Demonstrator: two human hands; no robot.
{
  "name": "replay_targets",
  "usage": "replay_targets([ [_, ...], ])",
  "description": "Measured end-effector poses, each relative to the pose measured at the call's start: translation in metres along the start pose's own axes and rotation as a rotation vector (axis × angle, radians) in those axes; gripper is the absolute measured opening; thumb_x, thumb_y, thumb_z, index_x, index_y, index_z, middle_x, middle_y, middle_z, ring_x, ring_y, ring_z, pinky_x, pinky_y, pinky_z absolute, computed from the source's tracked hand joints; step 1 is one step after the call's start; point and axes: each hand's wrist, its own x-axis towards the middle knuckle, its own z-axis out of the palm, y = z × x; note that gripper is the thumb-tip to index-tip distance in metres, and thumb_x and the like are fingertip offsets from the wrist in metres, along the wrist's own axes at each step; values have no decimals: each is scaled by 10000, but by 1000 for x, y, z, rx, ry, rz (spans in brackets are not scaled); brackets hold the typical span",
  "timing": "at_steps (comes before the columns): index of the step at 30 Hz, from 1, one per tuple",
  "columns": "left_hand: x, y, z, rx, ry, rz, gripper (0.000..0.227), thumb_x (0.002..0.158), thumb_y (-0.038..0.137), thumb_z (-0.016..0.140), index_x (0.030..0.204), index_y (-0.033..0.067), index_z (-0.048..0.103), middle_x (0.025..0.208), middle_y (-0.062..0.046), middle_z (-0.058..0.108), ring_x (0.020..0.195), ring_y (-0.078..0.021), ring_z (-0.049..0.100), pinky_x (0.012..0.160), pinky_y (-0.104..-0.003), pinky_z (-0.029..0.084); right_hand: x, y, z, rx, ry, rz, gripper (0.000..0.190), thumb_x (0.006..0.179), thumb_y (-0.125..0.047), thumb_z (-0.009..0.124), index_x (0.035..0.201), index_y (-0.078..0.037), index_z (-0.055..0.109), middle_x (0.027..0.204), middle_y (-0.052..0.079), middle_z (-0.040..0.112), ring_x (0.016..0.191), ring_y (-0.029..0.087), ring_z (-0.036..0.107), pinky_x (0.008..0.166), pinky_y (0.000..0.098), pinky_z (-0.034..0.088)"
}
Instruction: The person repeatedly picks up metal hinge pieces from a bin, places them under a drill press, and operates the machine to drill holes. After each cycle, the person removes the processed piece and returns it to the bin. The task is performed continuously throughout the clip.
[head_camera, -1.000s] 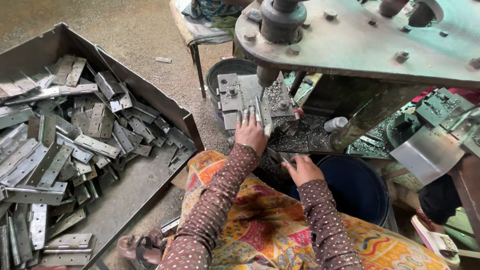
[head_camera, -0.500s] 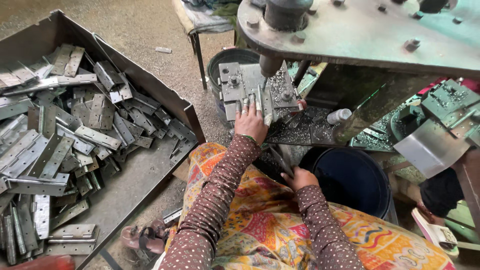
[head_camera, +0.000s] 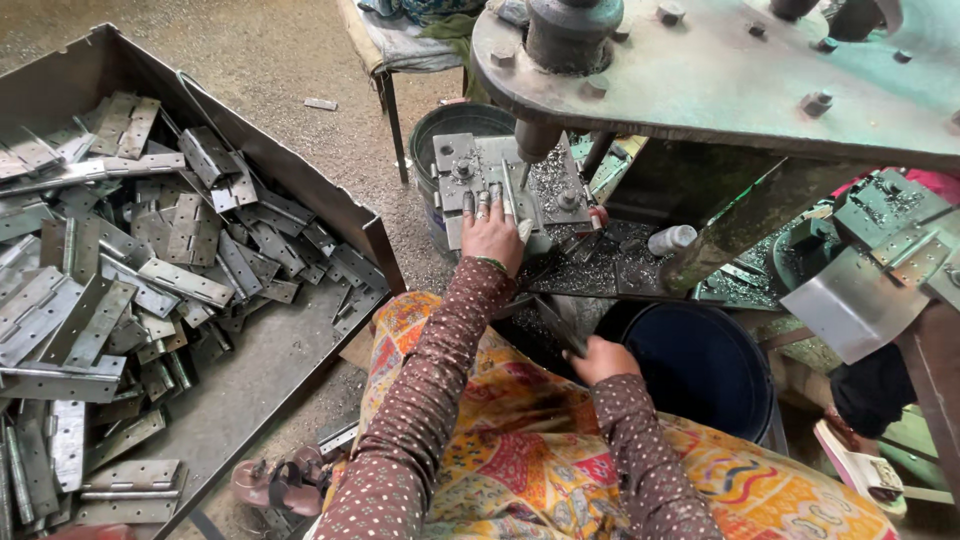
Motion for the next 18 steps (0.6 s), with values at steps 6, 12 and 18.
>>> replay_targets([
  [6, -9, 9, 10, 44, 76, 1, 384, 962, 222, 476, 1267, 24, 600, 1442, -194, 497, 1319, -334, 500, 1136, -538, 312, -15, -5, -12, -33, -79, 34, 389, 913, -451, 644, 1069, -96, 683, 953, 183, 736, 902, 352, 718, 815, 467, 565],
  [12, -22, 5, 14, -7, 165, 11, 282, 958, 174, 503, 1106, 23, 689, 1379, -199, 579, 1274, -336, 570, 1141, -541, 338, 5, -24, -52, -116, -239, 100, 486, 907, -520, 641, 1104, -79, 693, 975, 146, 750, 888, 292, 743, 800, 436, 586],
  [18, -21, 6, 18, -46, 220, 7, 288, 925, 162, 520, 1100, 19, 699, 1352, -199, 604, 1258, -346, 572, 1126, -544, 335, 3, 12, 23, 31, -25, 0, 485, 860, -525, 673, 1093, -102, 719, 924, 167, 738, 867, 339, 718, 798, 455, 566],
])
